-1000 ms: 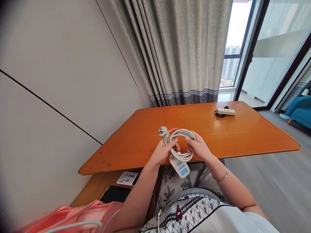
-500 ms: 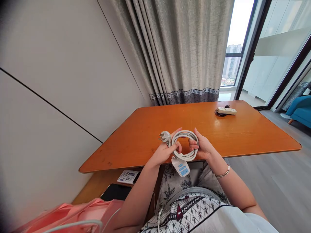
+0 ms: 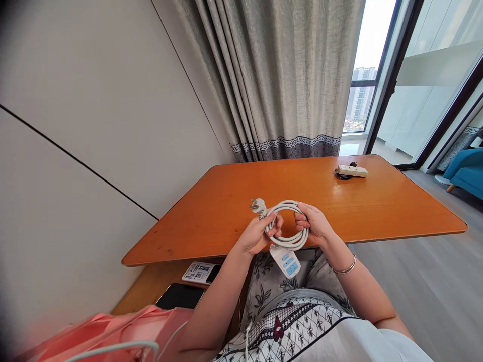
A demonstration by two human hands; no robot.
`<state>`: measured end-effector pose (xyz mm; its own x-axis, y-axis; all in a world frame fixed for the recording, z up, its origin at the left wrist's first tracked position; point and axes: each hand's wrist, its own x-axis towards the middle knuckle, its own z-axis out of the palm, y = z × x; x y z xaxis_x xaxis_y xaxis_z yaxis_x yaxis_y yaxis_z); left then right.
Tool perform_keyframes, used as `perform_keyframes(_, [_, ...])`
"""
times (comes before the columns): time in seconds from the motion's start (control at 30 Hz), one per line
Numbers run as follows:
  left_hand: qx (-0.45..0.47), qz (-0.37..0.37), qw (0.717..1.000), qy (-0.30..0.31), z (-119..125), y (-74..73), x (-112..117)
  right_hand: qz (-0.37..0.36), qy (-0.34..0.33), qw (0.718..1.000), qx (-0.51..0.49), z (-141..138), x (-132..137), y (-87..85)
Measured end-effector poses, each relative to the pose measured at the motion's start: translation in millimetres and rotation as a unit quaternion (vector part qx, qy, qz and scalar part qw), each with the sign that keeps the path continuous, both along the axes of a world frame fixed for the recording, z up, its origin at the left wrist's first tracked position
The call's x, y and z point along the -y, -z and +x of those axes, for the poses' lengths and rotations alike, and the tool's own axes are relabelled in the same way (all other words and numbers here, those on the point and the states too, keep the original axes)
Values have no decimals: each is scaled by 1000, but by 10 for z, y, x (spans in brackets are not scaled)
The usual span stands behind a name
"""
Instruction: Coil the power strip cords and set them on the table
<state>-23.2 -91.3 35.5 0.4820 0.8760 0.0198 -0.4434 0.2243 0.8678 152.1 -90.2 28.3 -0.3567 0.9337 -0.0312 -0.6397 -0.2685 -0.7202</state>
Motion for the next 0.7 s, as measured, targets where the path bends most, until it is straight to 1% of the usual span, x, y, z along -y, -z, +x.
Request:
perform_keyframes(0.07, [14,-25,999,-21,47,1,-6,-9,12,1000,-5,-24,0,6])
perform_keyframes(0.2, [76,-65,989,-105,176,-27,0,-30,62,997,-26,-104,24,34])
perform_keyframes(0.33, [122,-78,975,-166,295,-66,25,-54,87,993,-61,-190,89,59])
perform_keyframes(0.4, [128,-75,972,-181,331,-76,46,-52,109,989,-86,-219,108,59])
perform_keyframes(0.5, [117,-67,977,-165,345,-86,75,-42,133,986,-94,-238,94,53])
perform_keyframes(0.63, [92,-93,985,-114,312,-116,76,-22,188,981,-43,-241,25,56])
perform_keyframes(0.7, [95,-109,984,-106,297,-130,61,-14,190,982,-19,-243,-15,73])
